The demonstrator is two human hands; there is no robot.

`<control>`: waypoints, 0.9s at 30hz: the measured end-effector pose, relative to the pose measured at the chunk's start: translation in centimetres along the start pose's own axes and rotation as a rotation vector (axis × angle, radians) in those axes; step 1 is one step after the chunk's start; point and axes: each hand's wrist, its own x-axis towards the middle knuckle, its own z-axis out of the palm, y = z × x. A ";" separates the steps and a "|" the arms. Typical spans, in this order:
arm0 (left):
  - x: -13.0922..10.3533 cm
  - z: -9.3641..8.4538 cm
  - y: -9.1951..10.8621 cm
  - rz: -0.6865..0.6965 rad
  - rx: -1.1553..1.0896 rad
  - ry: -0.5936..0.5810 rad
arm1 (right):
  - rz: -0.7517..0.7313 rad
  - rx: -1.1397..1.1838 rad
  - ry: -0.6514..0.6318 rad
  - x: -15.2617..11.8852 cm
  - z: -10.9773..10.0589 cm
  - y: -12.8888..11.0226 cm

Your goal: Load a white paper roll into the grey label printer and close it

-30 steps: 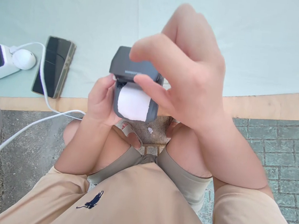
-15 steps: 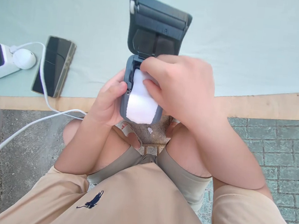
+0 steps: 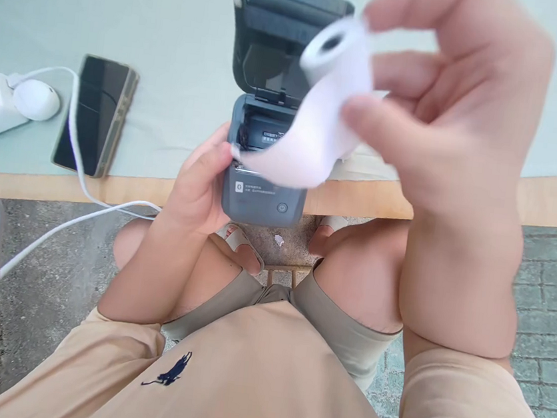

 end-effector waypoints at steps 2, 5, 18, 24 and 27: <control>0.1 0.0 0.0 0.004 -0.024 -0.004 | 0.183 0.170 0.127 1.3 -0.9 1.2; 0.1 0.0 0.1 -0.007 -0.046 -0.005 | 0.337 0.160 0.122 2.6 -2.3 3.9; 0.4 0.3 0.0 0.001 -0.009 -0.024 | 0.158 -0.656 0.018 0.5 -4.0 6.6; 0.5 0.5 0.1 0.001 -0.013 -0.019 | -0.256 -0.617 0.064 -0.9 -2.4 4.0; 0.5 0.5 0.2 0.002 0.018 -0.025 | -0.127 -0.729 -0.209 -1.4 -0.9 4.0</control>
